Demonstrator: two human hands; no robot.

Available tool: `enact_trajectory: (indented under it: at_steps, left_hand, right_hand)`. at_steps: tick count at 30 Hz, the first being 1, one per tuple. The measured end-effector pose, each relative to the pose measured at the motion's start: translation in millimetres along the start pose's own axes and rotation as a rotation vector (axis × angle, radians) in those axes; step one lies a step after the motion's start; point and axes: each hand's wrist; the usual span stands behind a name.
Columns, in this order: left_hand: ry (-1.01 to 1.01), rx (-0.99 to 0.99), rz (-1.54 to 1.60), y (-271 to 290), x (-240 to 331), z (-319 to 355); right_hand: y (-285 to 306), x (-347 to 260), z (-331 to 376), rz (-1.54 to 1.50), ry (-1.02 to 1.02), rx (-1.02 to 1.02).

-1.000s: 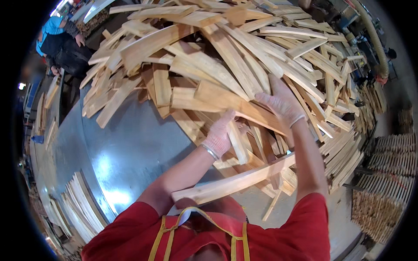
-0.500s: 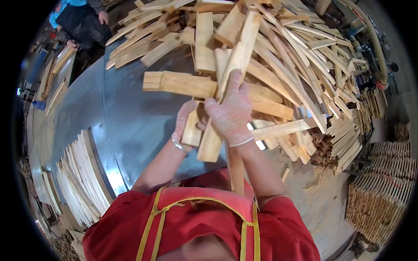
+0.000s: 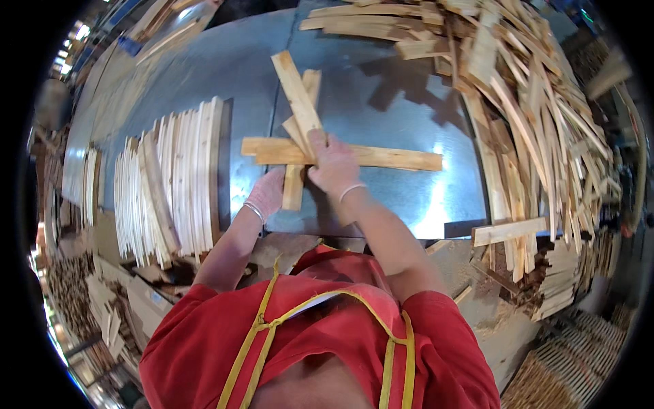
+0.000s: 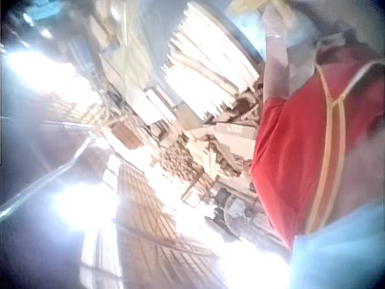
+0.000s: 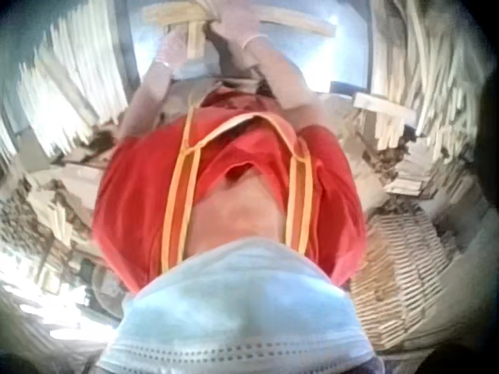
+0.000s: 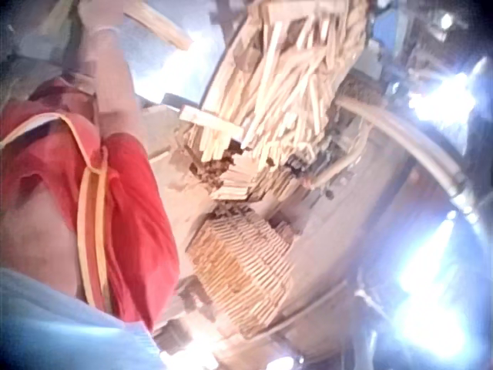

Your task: The person picks up wooden planks from a large pile on a metal table and arranges them into a neat stack. The person handles the planks by hand, moving them from a disorganized pile to an organized stack on the left side of the table.

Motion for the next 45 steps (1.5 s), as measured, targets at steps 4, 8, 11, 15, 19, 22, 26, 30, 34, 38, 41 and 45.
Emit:
enact_trajectory:
  at_steps: [4, 8, 11, 15, 19, 22, 26, 30, 34, 38, 41, 45]
  left_hand:
    - [-0.302, 0.461, -1.054, -24.2, 0.6, 53.6]
    - [-0.425, 0.556, -1.249, -61.3, 11.7, 96.6]
    - [-0.408, 0.312, -0.653, -105.2, -4.3, 76.7]
    - [-0.14, 0.241, -0.024, -139.4, -51.4, 26.6]
    - [-0.098, 0.291, 0.233, -166.4, -77.0, 17.6]
    - [-0.294, 0.013, -0.061, -112.3, -110.7, -15.3]
    - [-0.295, 0.306, 0.093, -118.2, -39.4, 24.5]
    - [-0.389, 0.531, -0.344, -29.9, 43.2, 36.8]
    - [-0.224, 1.009, -1.382, 54.6, 99.4, 65.4]
    - [-0.402, 1.034, -1.856, 116.8, 102.8, 71.1]
    - [-0.434, 0.976, -1.91, 126.7, 94.6, 79.7]
    - [-0.67, 0.781, -1.92, 113.0, 61.1, 107.7]
  right_hand:
    - [20.3, 20.3, 24.1, -0.122, 0.166, 0.367]
    - [91.3, 112.1, 137.1, -0.141, 0.082, 0.804]
    - [153.6, 175.2, 227.7, -0.35, -0.364, 1.183]
    - [142.0, 278.7, 303.7, -1.188, -0.776, 1.417]
    - [145.4, 343.7, 269.5, -1.825, -0.996, 1.303]
    - [139.9, 406.7, 232.2, -1.888, -0.892, 1.251]
    - [146.3, 410.3, 192.8, -1.811, -0.965, 1.37]
    - [98.2, 430.5, 191.7, -1.421, -0.65, 0.981]
    - [60.2, 156.1, 108.5, -0.104, -0.135, 0.525]
    - [15.9, 17.3, 37.0, 0.397, 0.085, 0.065]
    - [-1.1, 31.4, -9.2, 0.583, 0.077, 0.047]
    - [10.2, 42.1, -40.5, 0.298, -0.128, -0.218]
Point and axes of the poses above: each hand's wrist, its own z-axis away from the middle knuckle, its own y-axis out of the back of the hand, x = y × z, and after that the axes turned 3 degrees about -z, right-handed
